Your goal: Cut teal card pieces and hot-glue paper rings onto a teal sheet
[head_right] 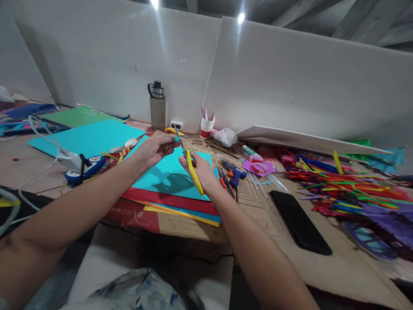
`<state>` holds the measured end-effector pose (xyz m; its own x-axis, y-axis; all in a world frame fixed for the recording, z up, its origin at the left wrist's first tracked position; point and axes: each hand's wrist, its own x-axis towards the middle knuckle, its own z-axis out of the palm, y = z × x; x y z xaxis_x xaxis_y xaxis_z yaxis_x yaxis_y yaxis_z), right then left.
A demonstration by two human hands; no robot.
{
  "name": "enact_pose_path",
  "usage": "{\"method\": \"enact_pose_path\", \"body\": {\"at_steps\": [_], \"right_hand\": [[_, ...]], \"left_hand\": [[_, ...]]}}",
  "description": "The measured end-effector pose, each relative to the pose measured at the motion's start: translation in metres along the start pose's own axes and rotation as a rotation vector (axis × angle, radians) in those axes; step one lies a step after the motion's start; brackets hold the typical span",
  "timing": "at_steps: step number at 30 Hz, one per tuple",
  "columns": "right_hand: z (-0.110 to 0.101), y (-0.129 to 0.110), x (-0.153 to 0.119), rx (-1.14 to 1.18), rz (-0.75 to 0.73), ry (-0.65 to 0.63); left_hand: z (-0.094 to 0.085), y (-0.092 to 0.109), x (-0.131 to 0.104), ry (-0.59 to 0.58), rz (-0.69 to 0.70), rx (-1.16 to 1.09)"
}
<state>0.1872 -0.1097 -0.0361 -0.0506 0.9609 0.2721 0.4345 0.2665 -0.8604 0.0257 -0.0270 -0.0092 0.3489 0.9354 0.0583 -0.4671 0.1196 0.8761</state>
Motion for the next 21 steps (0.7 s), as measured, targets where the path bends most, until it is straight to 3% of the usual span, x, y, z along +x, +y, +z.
{"method": "enact_pose_path", "body": {"at_steps": [21], "right_hand": [[-0.0011,0.0003,-0.0020,-0.005,0.036,-0.015]], "left_hand": [[-0.0010,0.0008,0.0008,0.045,-0.030,0.035]]}}
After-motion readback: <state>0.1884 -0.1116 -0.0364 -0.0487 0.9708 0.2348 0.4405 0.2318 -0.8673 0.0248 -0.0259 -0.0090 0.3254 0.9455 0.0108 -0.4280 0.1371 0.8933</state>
